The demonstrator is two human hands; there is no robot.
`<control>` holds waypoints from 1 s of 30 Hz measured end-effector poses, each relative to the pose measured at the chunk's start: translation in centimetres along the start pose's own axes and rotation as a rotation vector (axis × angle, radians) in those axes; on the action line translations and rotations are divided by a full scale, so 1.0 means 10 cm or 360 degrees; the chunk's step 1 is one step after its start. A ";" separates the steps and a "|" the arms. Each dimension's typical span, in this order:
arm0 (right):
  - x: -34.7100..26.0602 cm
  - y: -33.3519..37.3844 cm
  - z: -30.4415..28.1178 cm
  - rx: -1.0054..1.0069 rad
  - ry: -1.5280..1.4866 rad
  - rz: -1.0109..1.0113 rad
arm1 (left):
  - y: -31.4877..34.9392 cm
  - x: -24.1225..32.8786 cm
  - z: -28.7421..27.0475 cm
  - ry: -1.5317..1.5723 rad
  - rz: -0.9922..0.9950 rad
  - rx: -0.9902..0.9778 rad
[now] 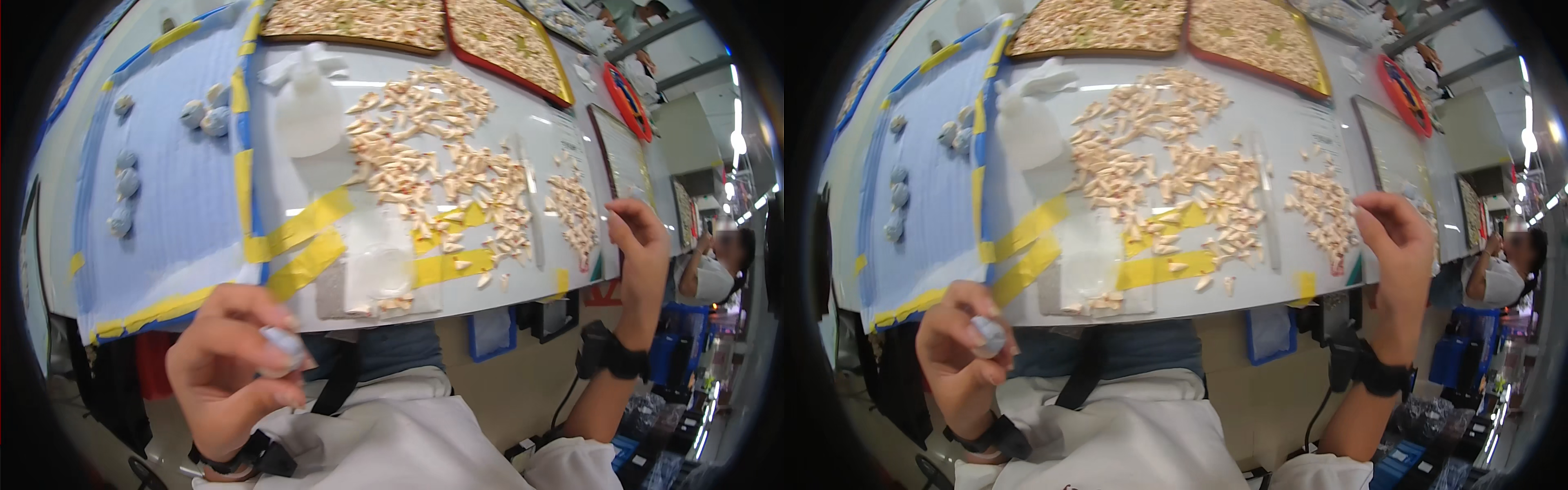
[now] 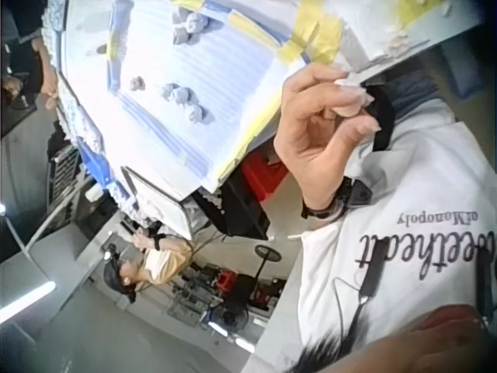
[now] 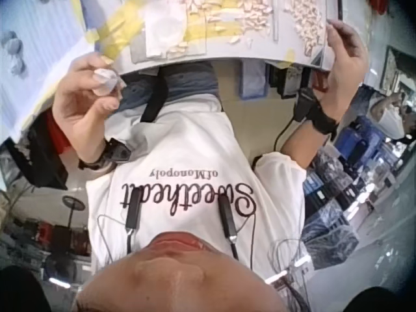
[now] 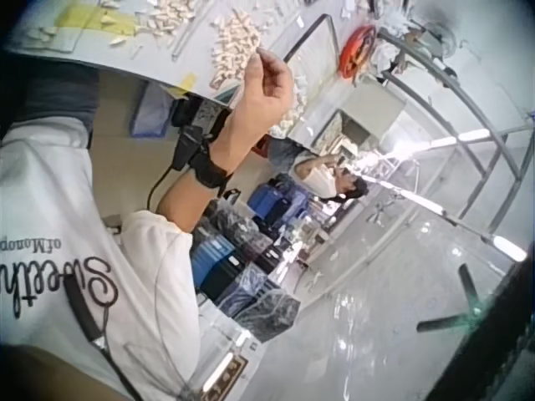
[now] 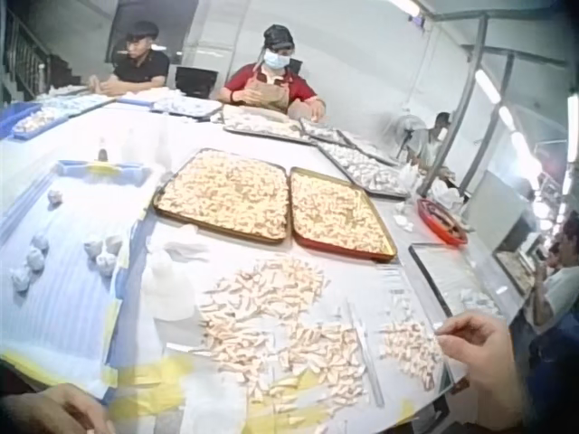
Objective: The person assembles hair for small doll heads by picking up individual white hair strands from a tray and attaching them to the heads. The person repeatedly picks up strands, applies them to the doll's head, and places the finished heads on a blue tray. The process involves precise hand movements to position the hair correctly.
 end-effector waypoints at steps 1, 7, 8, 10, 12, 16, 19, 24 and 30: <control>0.00 0.05 0.00 -0.0005 -0.0078 0.0042 | 0.00 0.00 0.00 0.0068 -0.0036 0.0003; -0.12 0.39 -0.02 -0.0090 -0.0660 0.0162 | 0.02 -0.03 0.11 0.0351 -0.0246 -0.0072; -0.17 0.41 0.02 -0.0170 -0.0735 0.0114 | 0.02 -0.05 0.11 0.0416 -0.0266 -0.0068; -0.29 0.47 0.11 -0.0320 -0.0876 0.0021 | 0.01 -0.09 0.09 0.0362 -0.0163 -0.0175; -0.35 0.53 0.21 -0.0368 -0.0953 -0.0047 | 0.00 -0.10 0.08 0.0321 -0.0085 -0.0257; -0.40 0.63 0.47 -0.0430 -0.1062 -0.0073 | 0.04 -0.11 0.10 0.0313 -0.0133 -0.0116; -0.51 0.66 0.63 -0.0371 -0.0935 -0.0145 | 0.03 -0.11 0.12 0.0317 -0.0254 -0.0044; -0.70 0.60 0.85 -0.0379 -0.0563 -0.0176 | 0.00 -0.14 0.10 0.0001 -0.0123 -0.0038; -0.94 0.58 1.17 -0.0505 -0.0542 -0.0136 | 0.00 -0.09 0.06 -0.0020 0.0112 -0.0331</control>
Point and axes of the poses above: each hand's wrist, its own y-axis away from the middle knuckle, its own z-axis out of the palm, x = y × z, the point moved 6 cm from there along -y, towards the middle knuckle, and after that the axes turned 5 degrees about x, right-handed, at the moved point
